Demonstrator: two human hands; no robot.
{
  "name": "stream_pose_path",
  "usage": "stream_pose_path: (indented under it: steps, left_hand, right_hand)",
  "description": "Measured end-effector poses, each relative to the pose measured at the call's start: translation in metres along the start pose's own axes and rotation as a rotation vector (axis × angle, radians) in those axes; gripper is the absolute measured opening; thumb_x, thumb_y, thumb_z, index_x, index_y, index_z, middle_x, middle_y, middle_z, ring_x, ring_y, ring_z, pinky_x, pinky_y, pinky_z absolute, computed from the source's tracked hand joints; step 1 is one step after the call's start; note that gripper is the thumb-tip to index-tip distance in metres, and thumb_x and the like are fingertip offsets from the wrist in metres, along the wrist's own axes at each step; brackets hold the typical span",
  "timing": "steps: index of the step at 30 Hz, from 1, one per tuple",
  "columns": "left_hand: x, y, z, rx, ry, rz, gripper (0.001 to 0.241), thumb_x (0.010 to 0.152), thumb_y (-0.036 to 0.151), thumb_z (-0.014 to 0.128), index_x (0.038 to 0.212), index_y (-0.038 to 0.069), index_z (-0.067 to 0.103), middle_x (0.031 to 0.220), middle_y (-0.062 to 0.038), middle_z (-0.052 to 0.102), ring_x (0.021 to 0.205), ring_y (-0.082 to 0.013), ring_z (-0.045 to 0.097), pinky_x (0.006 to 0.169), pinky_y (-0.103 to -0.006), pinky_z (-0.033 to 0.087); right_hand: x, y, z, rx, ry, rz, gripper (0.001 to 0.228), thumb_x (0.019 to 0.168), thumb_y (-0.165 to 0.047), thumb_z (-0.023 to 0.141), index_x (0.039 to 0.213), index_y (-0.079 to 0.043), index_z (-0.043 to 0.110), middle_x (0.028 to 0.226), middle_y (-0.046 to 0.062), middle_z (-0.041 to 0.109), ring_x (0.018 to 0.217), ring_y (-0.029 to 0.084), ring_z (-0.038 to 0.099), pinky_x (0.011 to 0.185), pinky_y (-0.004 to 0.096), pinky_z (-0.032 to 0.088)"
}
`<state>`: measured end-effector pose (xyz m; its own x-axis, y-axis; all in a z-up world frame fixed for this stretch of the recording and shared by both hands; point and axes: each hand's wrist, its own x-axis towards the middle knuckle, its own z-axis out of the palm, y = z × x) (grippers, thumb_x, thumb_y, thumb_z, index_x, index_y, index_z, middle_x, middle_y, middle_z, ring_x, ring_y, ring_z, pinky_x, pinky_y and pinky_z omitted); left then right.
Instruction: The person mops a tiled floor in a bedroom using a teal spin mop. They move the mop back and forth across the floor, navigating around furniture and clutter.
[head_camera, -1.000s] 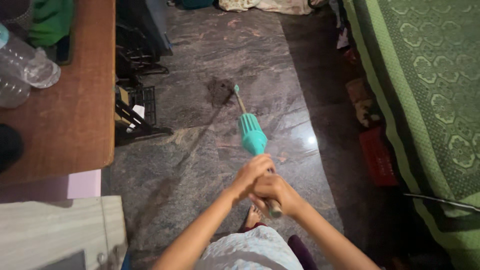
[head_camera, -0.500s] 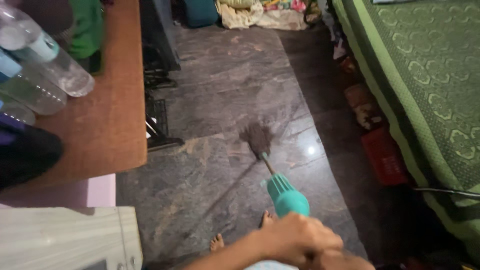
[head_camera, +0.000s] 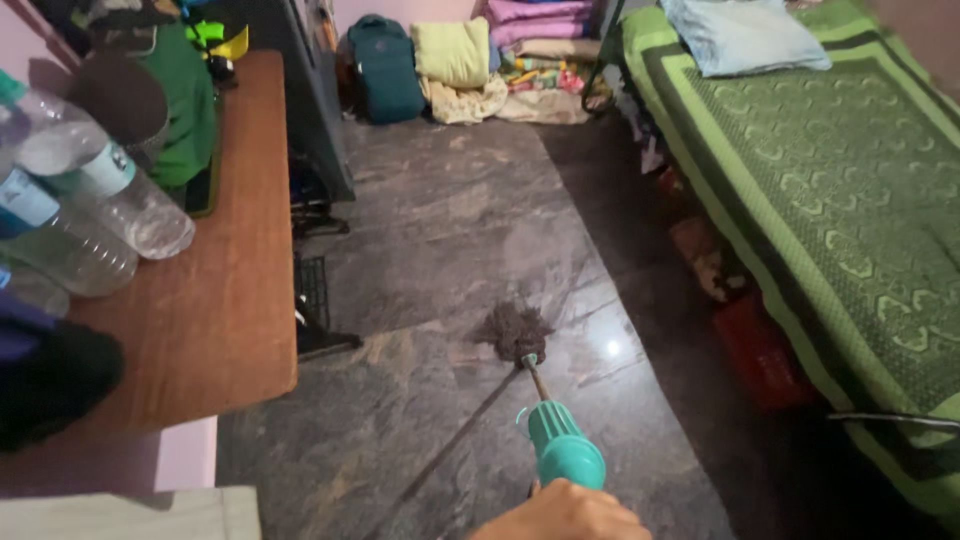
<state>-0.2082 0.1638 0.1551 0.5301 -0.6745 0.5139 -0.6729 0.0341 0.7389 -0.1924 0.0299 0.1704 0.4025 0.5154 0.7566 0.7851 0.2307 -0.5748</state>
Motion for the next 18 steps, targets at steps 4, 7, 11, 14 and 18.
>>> stream_pose_path:
  steps: [4,7,11,14,18]
  left_hand:
    - [0.002,-0.034,0.009,0.066,0.021,-0.089,0.008,0.097,0.010,0.060,0.090,0.008,0.061,0.089,-0.008,0.068,0.089,-0.0252,0.072,0.080,-0.0381,0.058]
    - [-0.002,-0.082,0.021,0.202,0.038,-0.200,0.013,0.079,0.012,0.069,0.085,0.005,0.062,0.089,-0.012,0.065,0.091,-0.0347,0.066,0.075,-0.0467,0.053]
    - [-0.033,-0.170,0.044,0.008,0.066,-0.241,0.016,0.079,0.012,0.062,0.093,0.005,0.060,0.102,-0.012,0.060,0.103,-0.0332,0.060,0.088,-0.0407,0.050]
    - [-0.039,-0.260,0.079,-0.099,0.103,-0.287,0.008,0.089,0.013,0.057,0.093,0.008,0.062,0.105,-0.011,0.058,0.103,-0.0305,0.059,0.090,-0.0365,0.050]
    - [-0.039,-0.314,0.087,-0.082,0.206,-0.223,0.012,0.089,0.012,0.055,0.097,0.008,0.063,0.106,-0.011,0.058,0.107,-0.0288,0.059,0.095,-0.0349,0.049]
  right_hand:
    - [-0.008,0.021,-0.003,-0.043,-0.056,0.040,0.030,0.085,-0.013,0.075,0.067,-0.007,0.053,0.065,0.008,0.057,0.061,0.025,0.059,0.059,0.038,0.045]
    - [-0.030,0.040,-0.010,-0.067,-0.163,0.123,0.030,0.086,-0.013,0.076,0.067,-0.007,0.053,0.065,0.008,0.058,0.062,0.026,0.060,0.060,0.039,0.045]
    - [-0.055,0.062,-0.019,-0.061,-0.391,0.277,0.030,0.086,-0.013,0.077,0.068,-0.007,0.054,0.066,0.009,0.060,0.063,0.027,0.061,0.062,0.040,0.046]
    - [-0.063,0.093,-0.031,-0.115,-0.458,0.301,0.025,0.080,-0.014,0.077,0.068,-0.009,0.056,0.065,0.009,0.059,0.063,0.030,0.059,0.062,0.042,0.045]
    - [-0.062,0.132,-0.037,-0.186,-0.447,0.371,0.016,0.077,-0.016,0.079,0.070,-0.011,0.066,0.062,0.008,0.061,0.060,0.031,0.059,0.057,0.045,0.044]
